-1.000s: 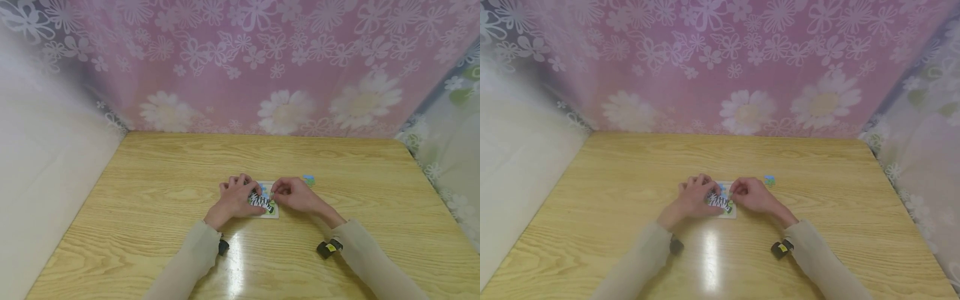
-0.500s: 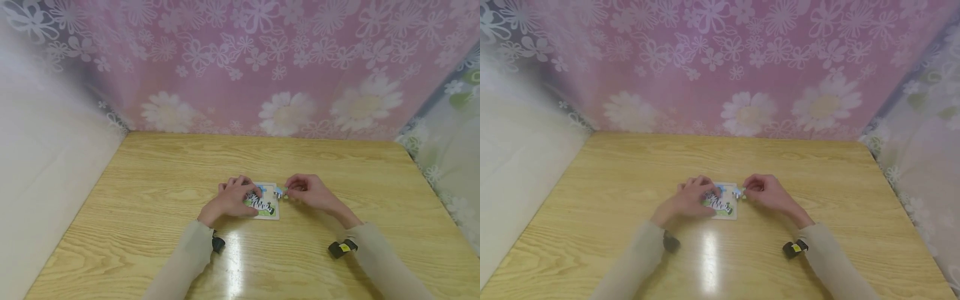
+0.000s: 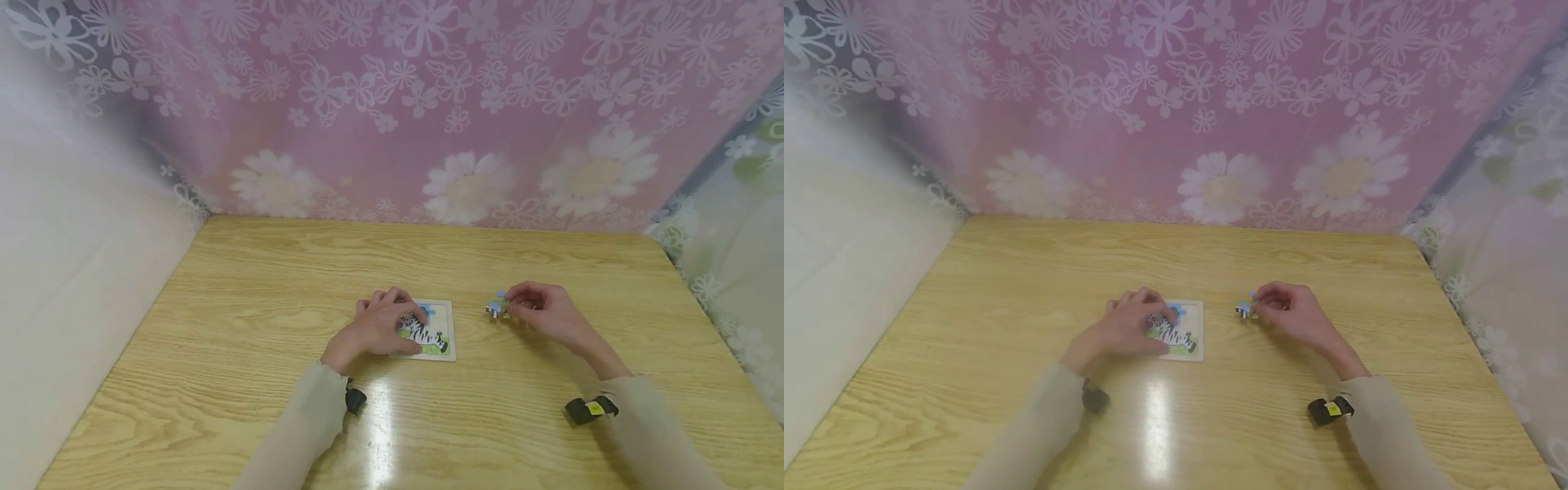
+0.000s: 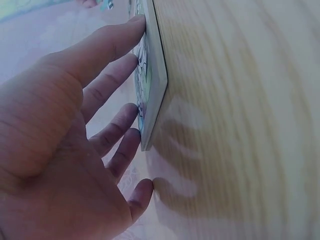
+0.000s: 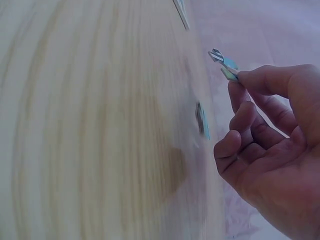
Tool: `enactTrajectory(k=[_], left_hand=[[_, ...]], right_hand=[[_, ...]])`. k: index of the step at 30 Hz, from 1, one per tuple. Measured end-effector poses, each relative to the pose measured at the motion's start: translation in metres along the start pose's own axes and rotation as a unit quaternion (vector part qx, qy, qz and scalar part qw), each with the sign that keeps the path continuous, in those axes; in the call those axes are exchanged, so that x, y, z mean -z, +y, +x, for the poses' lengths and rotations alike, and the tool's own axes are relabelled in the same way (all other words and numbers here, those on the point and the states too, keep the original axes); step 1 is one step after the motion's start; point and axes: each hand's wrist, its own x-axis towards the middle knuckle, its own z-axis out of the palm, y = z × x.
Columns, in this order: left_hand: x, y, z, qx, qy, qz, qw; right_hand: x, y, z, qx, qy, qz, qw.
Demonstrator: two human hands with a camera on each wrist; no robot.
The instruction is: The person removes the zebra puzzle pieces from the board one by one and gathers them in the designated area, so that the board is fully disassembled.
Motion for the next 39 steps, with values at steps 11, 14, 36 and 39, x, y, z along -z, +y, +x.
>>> enactTrajectory(k=[11, 14, 36, 39], left_hand=[[0.0, -0.002, 0.0, -0.005, 0.004, 0.003, 1.0], [0.001, -0.001, 0.0, -0.004, 0.004, 0.003, 1.0], [0.002, 0.001, 0.002, 0.004, 0.009, 0.011, 0.9999], [0.001, 0.001, 0.003, 0.005, 0.009, 0.013, 0.9999]], right_hand=[[0.025, 0.022, -0.006, -0.009, 0.042, -0.03, 0.999], [0.031, 0.028, -0.006, -0.009, 0.047, -0.038, 0.998], [0.039, 0.04, 0.008, -0.009, 0.047, -0.164, 0.985], [0.04, 0.04, 0.008, -0.01, 0.049, -0.167, 0.985]])
